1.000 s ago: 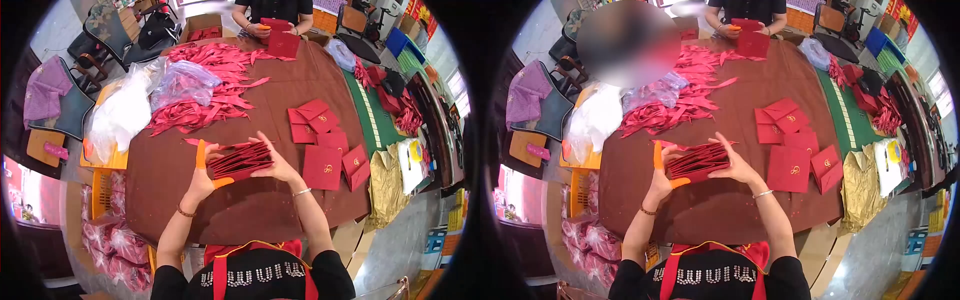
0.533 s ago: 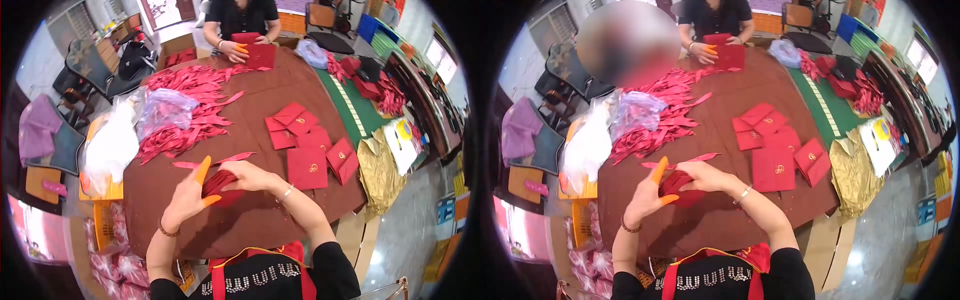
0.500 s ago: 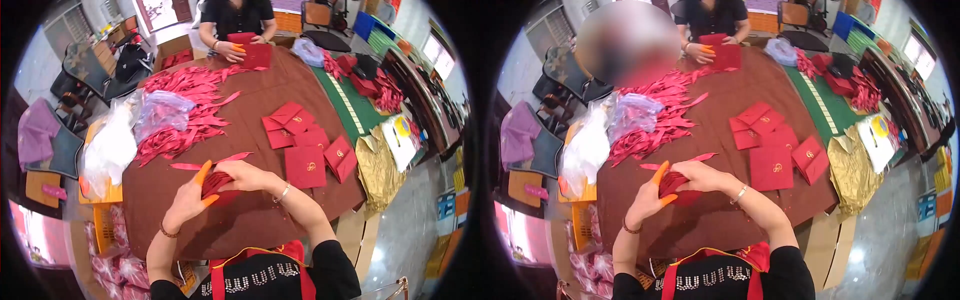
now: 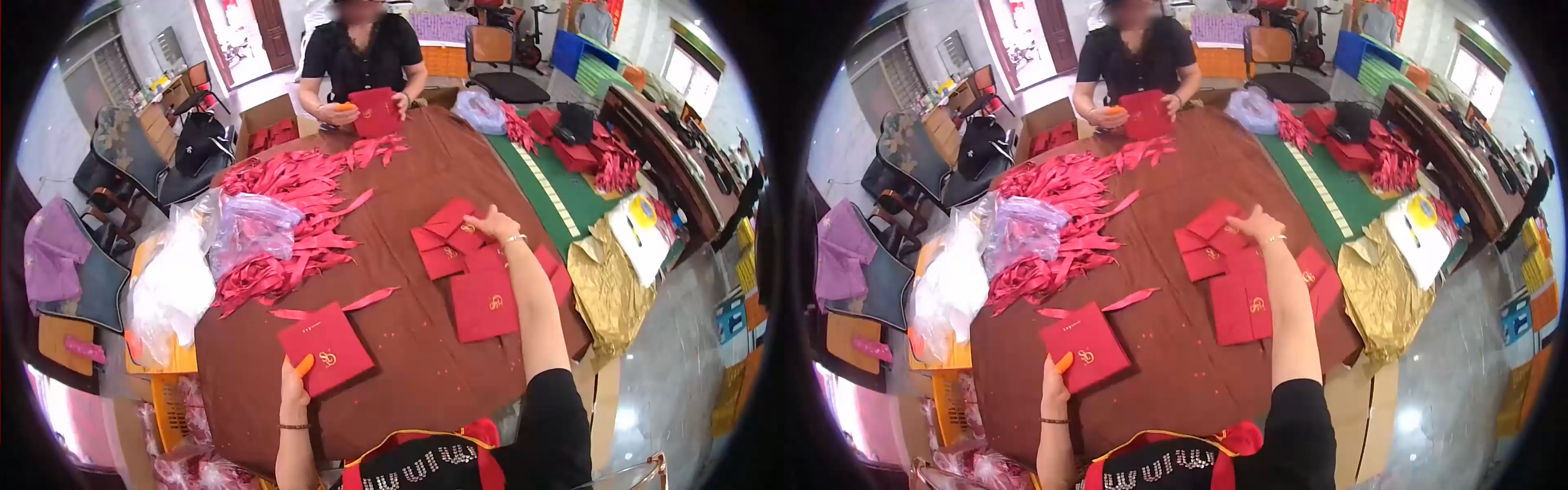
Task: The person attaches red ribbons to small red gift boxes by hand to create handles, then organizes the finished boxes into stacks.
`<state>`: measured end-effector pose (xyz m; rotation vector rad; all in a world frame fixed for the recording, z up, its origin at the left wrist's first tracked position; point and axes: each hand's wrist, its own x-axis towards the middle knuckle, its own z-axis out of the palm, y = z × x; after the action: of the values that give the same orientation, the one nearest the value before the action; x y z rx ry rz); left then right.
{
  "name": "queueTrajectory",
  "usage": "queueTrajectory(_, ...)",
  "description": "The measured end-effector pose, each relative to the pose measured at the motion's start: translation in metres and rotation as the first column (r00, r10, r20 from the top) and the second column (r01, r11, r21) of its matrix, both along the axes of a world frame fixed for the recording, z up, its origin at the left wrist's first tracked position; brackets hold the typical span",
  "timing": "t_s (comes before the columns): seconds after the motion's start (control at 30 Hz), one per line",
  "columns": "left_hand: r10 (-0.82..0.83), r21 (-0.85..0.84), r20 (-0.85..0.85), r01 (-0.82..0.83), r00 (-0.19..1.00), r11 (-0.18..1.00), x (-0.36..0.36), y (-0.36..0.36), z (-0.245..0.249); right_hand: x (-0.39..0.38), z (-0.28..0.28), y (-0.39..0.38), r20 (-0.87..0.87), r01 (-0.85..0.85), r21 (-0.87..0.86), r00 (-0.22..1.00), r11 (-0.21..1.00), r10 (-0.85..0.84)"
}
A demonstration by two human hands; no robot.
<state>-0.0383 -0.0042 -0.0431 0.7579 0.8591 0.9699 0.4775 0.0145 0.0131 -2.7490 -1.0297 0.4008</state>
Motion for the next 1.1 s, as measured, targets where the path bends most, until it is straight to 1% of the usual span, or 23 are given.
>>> queueTrajectory(0.03, 0.005, 0.007, -0.019, -0.005, 1.000, 1.000, 0.002, -0.001, 0.001, 0.001, -0.001, 0.000, 0.053, 0.020, -0.039, 0.998, 0.999, -0.018)
queueTrajectory(0.07, 0.020, 0.023, -0.035, -0.019, 0.999, 1.000, 0.003, -0.001, 0.000, 0.011, -0.013, 0.002, 0.055, 0.009, -0.037, 0.998, 0.999, -0.007)
queueTrajectory(0.13, 0.026, 0.015, -0.032, -0.025, 0.999, 1.000, 0.002, 0.000, -0.001, 0.034, -0.047, 0.011, -0.119, -0.013, 0.164, 0.992, 0.986, 0.033)
queueTrajectory(0.17, 0.020, 0.008, -0.027, -0.019, 0.999, 1.000, 0.002, 0.001, -0.002, 0.041, -0.054, 0.015, -0.118, -0.016, 0.164, 0.992, 0.986, 0.036)
queueTrajectory(0.23, 0.030, 0.002, -0.013, -0.030, 0.999, 1.000, 0.003, 0.002, -0.002, 0.045, -0.060, 0.018, -0.245, -0.088, 0.270, 0.957, 0.959, 0.157)
queueTrajectory(0.27, 0.038, -0.005, -0.001, -0.038, 0.999, 0.999, 0.002, 0.002, -0.001, 0.047, -0.064, 0.020, -0.250, -0.089, 0.263, 0.955, 0.961, 0.157)
queueTrajectory(0.33, 0.042, -0.013, -0.013, -0.042, 0.999, 0.999, 0.003, 0.000, 0.001, 0.045, -0.059, 0.023, -0.324, -0.128, 0.273, 0.921, 0.954, 0.216)
queueTrajectory(0.37, 0.039, -0.008, -0.020, -0.040, 0.999, 0.999, 0.003, -0.001, 0.002, 0.040, -0.062, 0.023, -0.329, -0.120, 0.260, 0.922, 0.958, 0.204)
queueTrajectory(0.43, 0.002, -0.002, 0.013, -0.002, 1.000, 1.000, 0.004, -0.002, 0.004, 0.030, -0.064, 0.033, -0.195, -0.059, 0.470, 0.966, 0.881, 0.168)
queueTrajectory(0.5, 0.000, -0.021, -0.010, -0.001, 1.000, 1.000, 0.004, -0.003, 0.008, 0.021, -0.061, 0.045, -0.181, -0.051, 0.481, 0.971, 0.875, 0.156)
queueTrajectory(0.53, 0.018, 0.007, -0.023, -0.018, 1.000, 1.000, 0.004, -0.003, 0.004, 0.014, -0.060, 0.052, -0.180, -0.041, 0.491, 0.973, 0.870, 0.147)
queueTrajectory(0.57, 0.021, 0.011, -0.024, -0.020, 1.000, 1.000, 0.004, -0.002, 0.004, 0.009, -0.060, 0.058, -0.180, -0.042, 0.495, 0.972, 0.868, 0.150)
queueTrajectory(0.63, 0.027, 0.007, -0.043, -0.027, 0.999, 1.000, 0.007, -0.004, 0.008, -0.006, -0.045, 0.064, -0.033, -0.129, 0.217, 0.990, 0.968, 0.140)
queueTrajectory(0.67, 0.029, 0.001, -0.049, -0.029, 0.998, 1.000, 0.006, -0.005, 0.007, -0.010, -0.039, 0.065, 0.032, -0.171, 0.103, 0.985, 0.980, 0.169)
queueTrajectory(0.73, 0.025, 0.031, -0.040, -0.023, 0.999, 0.999, 0.005, -0.005, 0.003, -0.012, -0.042, 0.072, 0.010, -0.191, 0.118, 0.982, 0.974, 0.191)
queueTrajectory(0.8, 0.016, 0.022, -0.038, -0.015, 0.999, 1.000, 0.006, -0.005, 0.005, -0.012, -0.045, 0.078, -0.005, -0.211, 0.138, 0.977, 0.968, 0.214)
queueTrajectory(0.87, 0.014, 0.019, -0.033, -0.013, 0.999, 1.000, 0.009, -0.002, 0.007, -0.009, -0.048, 0.084, -0.209, -0.207, 0.231, 0.944, 0.951, 0.256)
queueTrajectory(0.9, 0.016, 0.022, -0.031, -0.015, 0.999, 1.000, 0.010, -0.002, 0.007, -0.011, -0.049, 0.086, -0.309, -0.199, 0.274, 0.908, 0.941, 0.282)
queueTrajectory(0.93, 0.017, 0.022, -0.029, -0.016, 0.999, 1.000, 0.009, -0.002, 0.007, -0.010, -0.046, 0.092, -0.466, -0.197, 0.328, 0.817, 0.924, 0.340)
queueTrajectory(0.97, 0.025, 0.014, -0.033, -0.025, 0.999, 1.000, 0.008, -0.003, 0.005, -0.012, -0.048, 0.092, -0.581, -0.112, 0.376, 0.745, 0.920, 0.328)
queueTrajectory(1.03, 0.043, 0.015, -0.060, -0.043, 0.997, 0.999, 0.008, -0.002, 0.003, -0.013, -0.049, 0.098, -0.630, -0.025, 0.500, 0.675, 0.866, 0.383)
queueTrajectory(1.07, 0.050, 0.009, -0.059, -0.049, 0.997, 0.999, 0.008, -0.002, 0.003, -0.008, -0.048, 0.098, -0.631, -0.031, 0.495, 0.673, 0.868, 0.384)
queueTrajectory(1.1, 0.037, -0.005, -0.066, -0.037, 0.997, 0.999, 0.010, -0.002, 0.009, -0.017, -0.017, 0.088, -0.655, -0.046, 0.567, 0.580, 0.822, 0.484)
